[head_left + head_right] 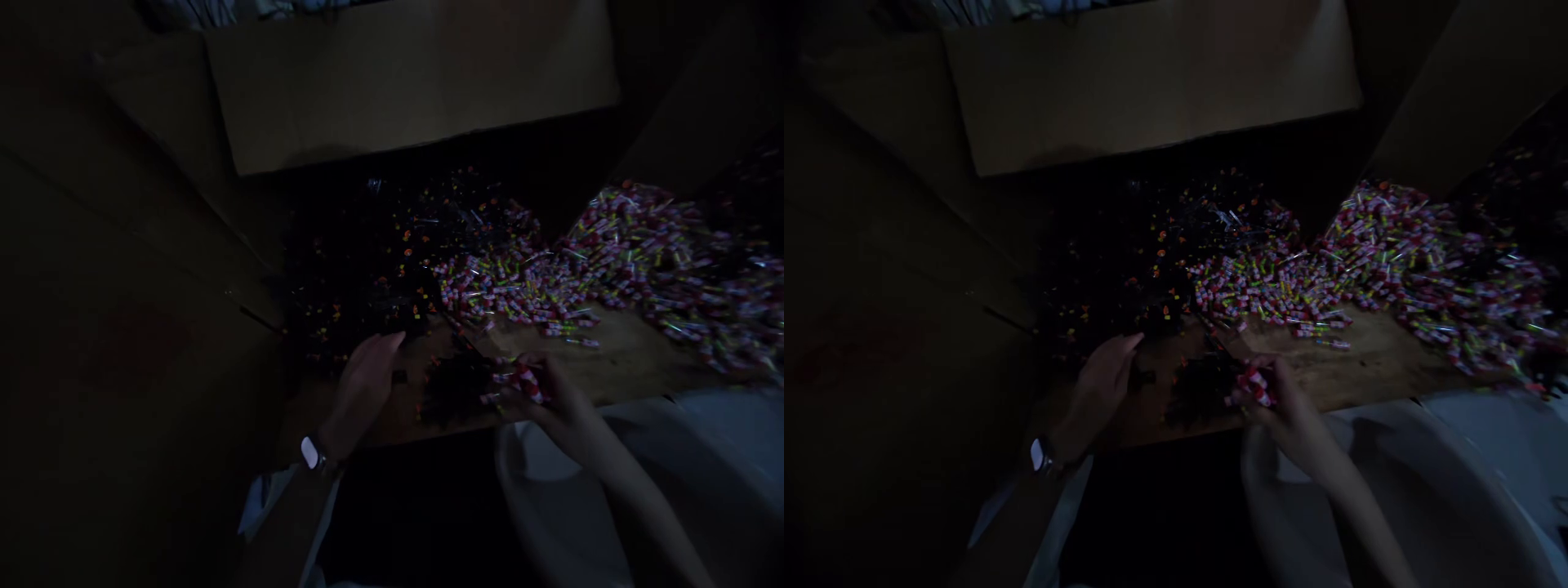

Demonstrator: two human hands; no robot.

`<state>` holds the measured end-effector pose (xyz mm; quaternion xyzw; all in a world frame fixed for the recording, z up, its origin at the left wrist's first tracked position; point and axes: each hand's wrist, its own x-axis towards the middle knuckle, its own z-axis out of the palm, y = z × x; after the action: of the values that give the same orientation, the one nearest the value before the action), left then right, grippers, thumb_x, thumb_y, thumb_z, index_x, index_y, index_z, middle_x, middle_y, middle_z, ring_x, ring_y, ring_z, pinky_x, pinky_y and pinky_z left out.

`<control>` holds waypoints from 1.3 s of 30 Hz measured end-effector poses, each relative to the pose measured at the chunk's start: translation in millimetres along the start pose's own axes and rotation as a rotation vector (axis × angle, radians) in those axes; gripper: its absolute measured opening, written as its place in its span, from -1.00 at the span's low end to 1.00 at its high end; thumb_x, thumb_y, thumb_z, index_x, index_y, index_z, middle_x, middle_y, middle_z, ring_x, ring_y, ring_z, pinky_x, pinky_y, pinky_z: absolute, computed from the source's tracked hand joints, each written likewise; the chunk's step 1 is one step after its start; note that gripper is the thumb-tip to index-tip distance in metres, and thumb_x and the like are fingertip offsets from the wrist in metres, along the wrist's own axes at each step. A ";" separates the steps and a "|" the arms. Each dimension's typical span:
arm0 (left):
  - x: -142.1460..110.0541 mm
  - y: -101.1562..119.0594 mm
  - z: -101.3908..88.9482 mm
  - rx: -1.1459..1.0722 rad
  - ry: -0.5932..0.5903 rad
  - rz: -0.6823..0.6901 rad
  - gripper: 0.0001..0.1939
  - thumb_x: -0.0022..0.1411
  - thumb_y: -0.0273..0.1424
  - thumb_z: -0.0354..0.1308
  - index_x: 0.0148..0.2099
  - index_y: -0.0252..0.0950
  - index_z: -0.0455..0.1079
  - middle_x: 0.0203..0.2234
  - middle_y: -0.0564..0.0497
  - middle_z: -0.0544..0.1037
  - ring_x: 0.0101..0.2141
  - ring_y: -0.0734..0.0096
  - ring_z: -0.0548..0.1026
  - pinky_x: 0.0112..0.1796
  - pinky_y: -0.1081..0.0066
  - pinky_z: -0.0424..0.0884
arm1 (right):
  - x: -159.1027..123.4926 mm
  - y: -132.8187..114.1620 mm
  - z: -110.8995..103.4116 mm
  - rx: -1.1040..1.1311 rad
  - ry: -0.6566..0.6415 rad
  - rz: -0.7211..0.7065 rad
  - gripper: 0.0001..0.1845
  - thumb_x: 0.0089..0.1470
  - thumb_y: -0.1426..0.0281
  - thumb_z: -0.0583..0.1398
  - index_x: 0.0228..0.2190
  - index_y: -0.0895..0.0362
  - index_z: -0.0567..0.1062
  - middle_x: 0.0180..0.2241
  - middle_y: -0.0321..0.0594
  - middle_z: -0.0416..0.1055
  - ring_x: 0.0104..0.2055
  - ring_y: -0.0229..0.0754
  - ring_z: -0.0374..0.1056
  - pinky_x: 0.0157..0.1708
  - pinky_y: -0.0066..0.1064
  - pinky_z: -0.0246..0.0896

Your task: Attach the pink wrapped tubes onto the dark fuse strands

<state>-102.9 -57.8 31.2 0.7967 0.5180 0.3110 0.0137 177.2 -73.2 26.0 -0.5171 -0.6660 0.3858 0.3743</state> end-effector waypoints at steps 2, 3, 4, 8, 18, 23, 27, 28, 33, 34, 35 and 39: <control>1.6 20.0 -5.0 -0.169 0.010 -0.133 -0.67 0.32 -0.52 -0.11 0.09 -0.28 0.27 -0.05 -0.06 0.49 -0.03 0.45 0.43 0.00 0.35 0.36 | -1.1 -12.1 4.6 0.049 -0.114 0.010 -0.78 0.05 0.30 0.20 -0.28 0.06 0.28 -0.40 -0.30 0.39 -0.40 -0.24 0.34 -0.39 -0.47 0.26; 2.8 30.2 -6.8 -0.250 -0.009 -0.196 -0.69 0.32 -0.51 -0.10 0.07 -0.27 0.29 -0.07 -0.04 0.50 -0.06 0.45 0.45 -0.04 0.38 0.38 | -0.7 -18.3 6.6 0.044 -0.167 0.014 -0.83 0.06 0.31 0.20 -0.30 0.07 0.32 -0.40 -0.29 0.39 -0.40 -0.24 0.34 -0.39 -0.48 0.26; 4.3 39.6 -8.1 -0.327 -0.040 -0.252 -0.71 0.30 -0.50 -0.07 0.03 -0.26 0.32 -0.11 -0.02 0.51 -0.09 0.44 0.46 -0.06 0.39 0.40 | 0.4 -24.3 8.3 0.033 -0.212 0.011 -0.86 0.07 0.31 0.19 -0.32 0.08 0.36 -0.41 -0.28 0.40 -0.39 -0.23 0.34 -0.39 -0.48 0.25; 9.2 61.3 -8.9 -0.530 -0.138 -0.376 -0.81 0.19 -0.38 0.13 -0.13 -0.28 0.44 -0.25 0.00 0.56 -0.22 0.39 0.51 -0.16 0.41 0.45 | 8.8 -42.5 12.4 0.041 -0.230 -0.076 -0.88 0.05 0.32 0.22 -0.34 0.10 0.48 -0.39 -0.24 0.47 -0.32 -0.19 0.37 -0.31 -0.43 0.27; 4.2 64.9 -17.1 -0.570 -0.216 -0.272 -0.71 0.24 -0.32 0.11 0.01 -0.15 0.43 -0.14 0.04 0.54 -0.13 0.42 0.48 -0.09 0.43 0.39 | 7.2 -47.5 7.3 0.006 -0.125 -0.047 -0.83 -0.03 0.29 0.28 -0.34 0.08 0.50 -0.39 -0.27 0.50 -0.36 -0.19 0.40 -0.35 -0.44 0.30; 3.2 63.9 -20.4 -0.522 -0.221 -0.238 -0.71 0.25 -0.31 0.10 0.02 -0.11 0.41 -0.14 0.08 0.55 -0.13 0.44 0.48 -0.08 0.44 0.37 | 5.7 -50.0 5.3 -0.022 -0.188 -0.081 -0.85 0.04 0.29 0.23 -0.32 0.07 0.52 -0.40 -0.29 0.50 -0.39 -0.22 0.39 -0.38 -0.47 0.27; 1.6 64.6 -23.6 -0.421 -0.242 -0.196 -0.69 0.28 -0.29 0.06 0.06 -0.08 0.38 -0.16 0.06 0.54 -0.14 0.42 0.47 -0.11 0.41 0.37 | 6.3 -50.7 3.4 -0.026 -0.232 -0.111 -0.84 0.07 0.29 0.20 -0.30 0.08 0.52 -0.35 -0.24 0.52 -0.32 -0.18 0.42 -0.30 -0.44 0.29; 1.5 65.1 -24.4 -0.382 -0.252 -0.178 -0.69 0.28 -0.29 0.05 0.07 -0.08 0.37 -0.16 0.05 0.54 -0.15 0.41 0.47 -0.12 0.40 0.37 | 6.8 -50.0 2.9 -0.025 -0.245 -0.117 -0.84 0.07 0.29 0.21 -0.30 0.08 0.52 -0.35 -0.23 0.52 -0.31 -0.18 0.42 -0.30 -0.43 0.30; 4.2 65.2 -28.1 -0.231 -0.339 -0.041 -0.70 0.29 -0.33 0.01 0.05 -0.11 0.38 -0.26 0.01 0.51 -0.23 0.38 0.46 -0.25 0.39 0.38 | 8.8 -43.2 2.2 -0.050 -0.245 -0.125 -0.85 0.05 0.28 0.21 -0.33 0.07 0.52 -0.37 -0.23 0.54 -0.34 -0.15 0.43 -0.33 -0.41 0.33; 4.9 64.4 -28.2 -0.224 -0.354 -0.023 -0.70 0.29 -0.33 0.01 0.05 -0.12 0.39 -0.28 0.01 0.51 -0.24 0.38 0.46 -0.27 0.39 0.37 | 8.5 -41.9 2.9 -0.058 -0.241 -0.125 -0.85 0.06 0.28 0.21 -0.33 0.07 0.52 -0.36 -0.23 0.54 -0.35 -0.15 0.44 -0.33 -0.41 0.33; 5.3 63.4 -27.8 -0.224 -0.367 -0.013 -0.70 0.29 -0.33 0.01 0.04 -0.13 0.39 -0.29 0.01 0.50 -0.25 0.38 0.47 -0.29 0.40 0.37 | 8.0 -40.7 4.2 -0.068 -0.233 -0.126 -0.85 0.06 0.28 0.21 -0.34 0.07 0.52 -0.37 -0.24 0.54 -0.35 -0.15 0.44 -0.34 -0.42 0.32; 2.3 60.1 -19.9 -0.289 -0.416 -0.020 -0.70 0.29 -0.31 0.00 0.03 -0.18 0.40 -0.28 0.00 0.52 -0.27 0.39 0.48 -0.30 0.43 0.37 | 3.6 -34.0 14.8 -0.102 -0.146 -0.119 -0.81 0.06 0.24 0.21 -0.38 0.09 0.52 -0.41 -0.23 0.53 -0.39 -0.17 0.43 -0.41 -0.45 0.28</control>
<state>-63.3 -89.7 69.1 0.8281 0.4621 0.2110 0.2369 149.6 -77.2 50.7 -0.4656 -0.7397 0.3654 0.3201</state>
